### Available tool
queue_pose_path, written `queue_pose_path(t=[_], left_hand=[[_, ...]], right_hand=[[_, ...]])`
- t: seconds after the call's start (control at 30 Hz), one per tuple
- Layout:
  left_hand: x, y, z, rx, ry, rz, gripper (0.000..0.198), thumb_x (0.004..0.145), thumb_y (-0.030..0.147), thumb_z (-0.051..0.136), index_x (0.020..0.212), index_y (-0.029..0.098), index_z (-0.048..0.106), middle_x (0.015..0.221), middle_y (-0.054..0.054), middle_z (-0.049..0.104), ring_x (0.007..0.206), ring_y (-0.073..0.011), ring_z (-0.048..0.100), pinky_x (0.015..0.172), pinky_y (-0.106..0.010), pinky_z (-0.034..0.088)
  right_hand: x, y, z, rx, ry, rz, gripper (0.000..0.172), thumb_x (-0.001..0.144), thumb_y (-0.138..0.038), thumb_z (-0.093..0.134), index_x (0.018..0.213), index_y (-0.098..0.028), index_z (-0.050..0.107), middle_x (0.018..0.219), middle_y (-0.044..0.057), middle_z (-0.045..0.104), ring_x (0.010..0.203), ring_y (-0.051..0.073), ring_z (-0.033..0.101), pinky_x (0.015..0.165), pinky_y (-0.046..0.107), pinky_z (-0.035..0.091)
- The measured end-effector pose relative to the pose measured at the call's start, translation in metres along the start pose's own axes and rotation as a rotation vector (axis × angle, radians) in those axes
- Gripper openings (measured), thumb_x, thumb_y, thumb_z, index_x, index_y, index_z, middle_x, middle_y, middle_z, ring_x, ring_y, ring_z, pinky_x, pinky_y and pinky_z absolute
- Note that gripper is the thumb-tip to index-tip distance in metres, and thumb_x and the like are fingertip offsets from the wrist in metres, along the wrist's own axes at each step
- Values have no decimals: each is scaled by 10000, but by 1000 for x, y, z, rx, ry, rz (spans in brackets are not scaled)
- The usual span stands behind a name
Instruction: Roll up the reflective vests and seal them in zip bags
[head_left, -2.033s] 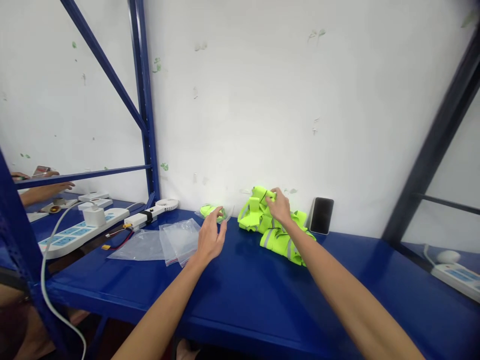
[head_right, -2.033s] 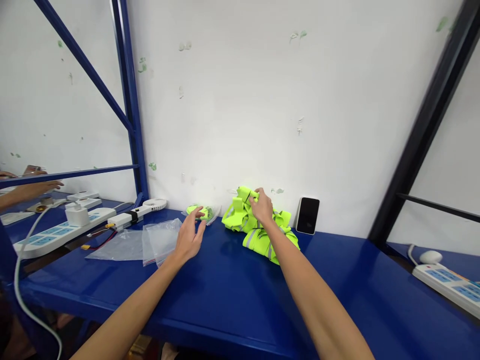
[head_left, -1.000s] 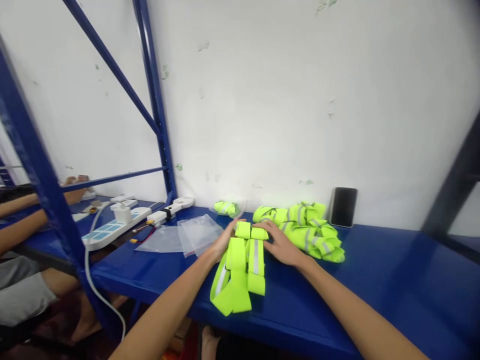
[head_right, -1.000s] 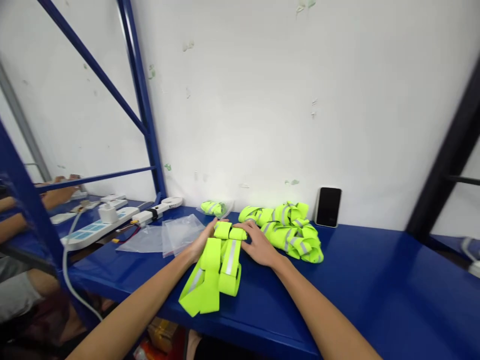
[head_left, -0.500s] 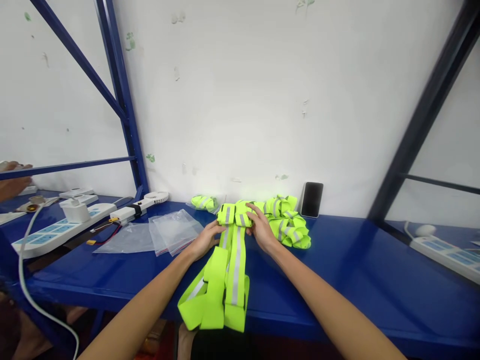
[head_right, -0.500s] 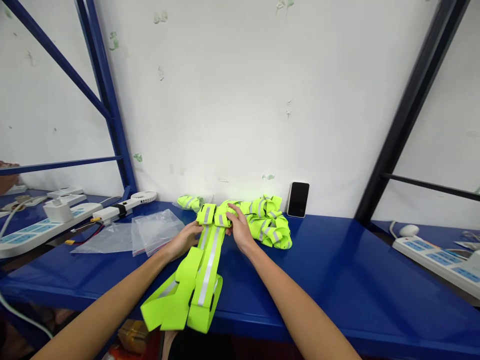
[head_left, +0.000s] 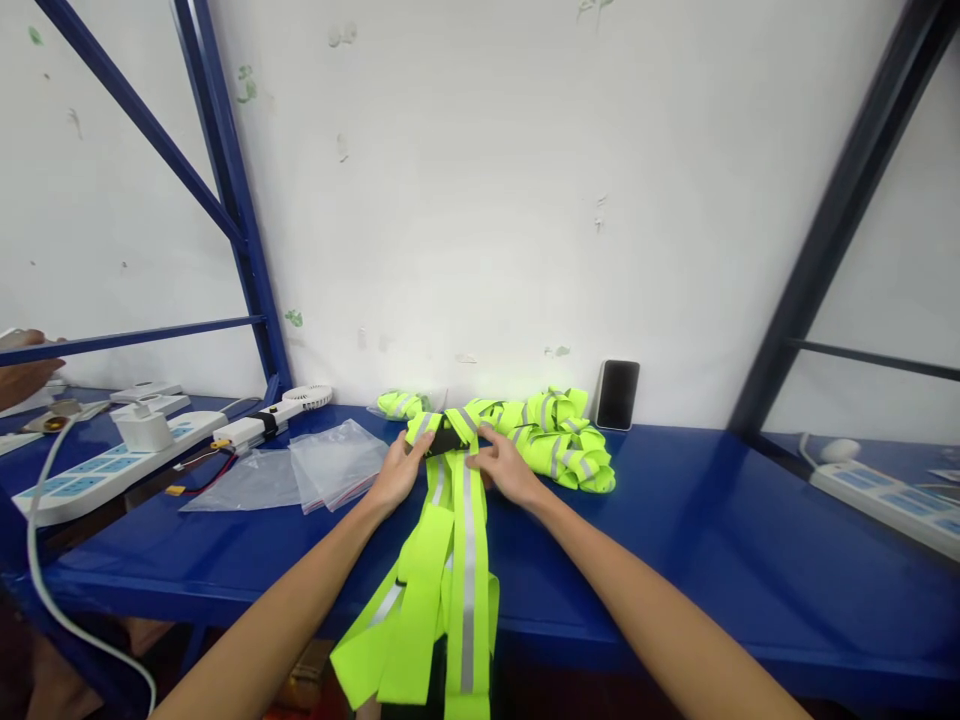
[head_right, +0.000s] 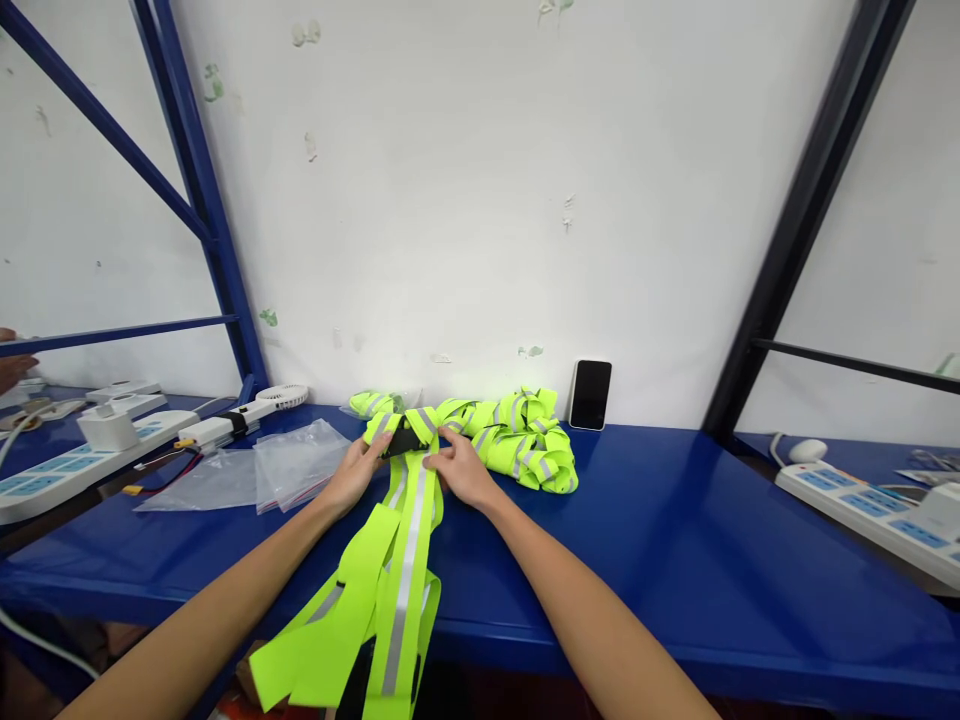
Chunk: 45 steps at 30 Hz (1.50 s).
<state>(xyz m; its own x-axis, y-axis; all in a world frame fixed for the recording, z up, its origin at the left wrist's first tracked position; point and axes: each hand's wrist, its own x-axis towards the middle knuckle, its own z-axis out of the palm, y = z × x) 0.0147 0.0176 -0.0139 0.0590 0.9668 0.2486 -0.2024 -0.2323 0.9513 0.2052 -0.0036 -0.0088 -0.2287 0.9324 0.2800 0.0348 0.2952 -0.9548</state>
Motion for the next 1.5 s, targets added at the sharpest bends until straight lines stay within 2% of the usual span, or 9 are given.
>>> queue_pose_path(t=[0.1, 0.27, 0.4, 0.53, 0.7, 0.97, 1.1, 1.3, 1.5], left_hand=[[1, 0, 2, -43, -19, -84, 531, 739, 541, 674, 1023, 93, 663, 899, -109, 723, 926, -289, 661, 781, -349, 517], [-9, 14, 13, -198, -54, -181, 436, 762, 484, 675, 1025, 138, 657, 822, -69, 730, 738, -216, 681, 684, -302, 533], [-19, 25, 10, -219, -250, -392, 462, 796, 595, 570, 844, 145, 667, 582, -39, 658, 433, -140, 561, 450, -240, 459], [-24, 29, 7, -213, -391, -454, 436, 791, 542, 596, 877, 120, 666, 660, -78, 685, 482, -166, 607, 484, -260, 487], [-24, 25, 15, -227, -278, -369, 264, 767, 273, 670, 982, 121, 648, 736, -72, 715, 578, -181, 654, 616, -288, 527], [-18, 12, 12, -200, -180, -372, 272, 749, 363, 629, 913, 147, 654, 837, -102, 742, 785, -280, 699, 733, -374, 533], [-19, 12, 11, -225, -285, -401, 369, 709, 386, 519, 923, 133, 681, 819, -103, 742, 831, -320, 689, 733, -409, 527], [-15, 12, 11, -172, -56, -266, 386, 672, 256, 628, 1040, 138, 614, 846, -66, 737, 763, -262, 691, 706, -359, 528], [-14, 9, 14, -176, -97, -196, 492, 700, 317, 722, 1142, 174, 560, 1000, -81, 718, 866, -255, 687, 789, -358, 520]], right_hand=[[-4, -2, 2, -336, 84, -176, 386, 744, -312, 634, 1110, -200, 587, 642, -32, 539, 529, 130, 464, 528, 262, 382], [-6, -12, -2, -463, 195, -407, 556, 780, -268, 598, 1322, -270, 480, 1209, 91, 509, 904, 203, 579, 725, 329, 483], [-4, -13, -3, -382, 155, -384, 254, 838, -321, 554, 1046, -215, 657, 1021, 68, 638, 926, 238, 602, 758, 340, 480], [-2, -13, 0, -90, 192, -219, 325, 831, -455, 574, 968, -173, 660, 902, 54, 700, 827, 248, 639, 732, 346, 497], [1, -12, 5, 167, 184, -77, 390, 743, -461, 684, 1009, -179, 638, 937, 58, 719, 896, 263, 660, 788, 357, 511], [-4, -4, 20, 482, 47, 264, 339, 750, -322, 597, 1076, -231, 576, 883, 24, 715, 775, 229, 681, 695, 350, 533], [-7, -8, 23, 502, 19, 249, 414, 691, -251, 499, 1101, -237, 552, 818, -3, 696, 711, 223, 666, 642, 348, 525], [-2, -7, 25, 487, 129, 189, 315, 655, -258, 609, 965, -202, 594, 723, 23, 680, 672, 230, 656, 614, 340, 517], [0, -5, 28, 546, 205, 160, 260, 686, -314, 675, 910, -201, 603, 833, 54, 704, 782, 251, 671, 681, 356, 529]])
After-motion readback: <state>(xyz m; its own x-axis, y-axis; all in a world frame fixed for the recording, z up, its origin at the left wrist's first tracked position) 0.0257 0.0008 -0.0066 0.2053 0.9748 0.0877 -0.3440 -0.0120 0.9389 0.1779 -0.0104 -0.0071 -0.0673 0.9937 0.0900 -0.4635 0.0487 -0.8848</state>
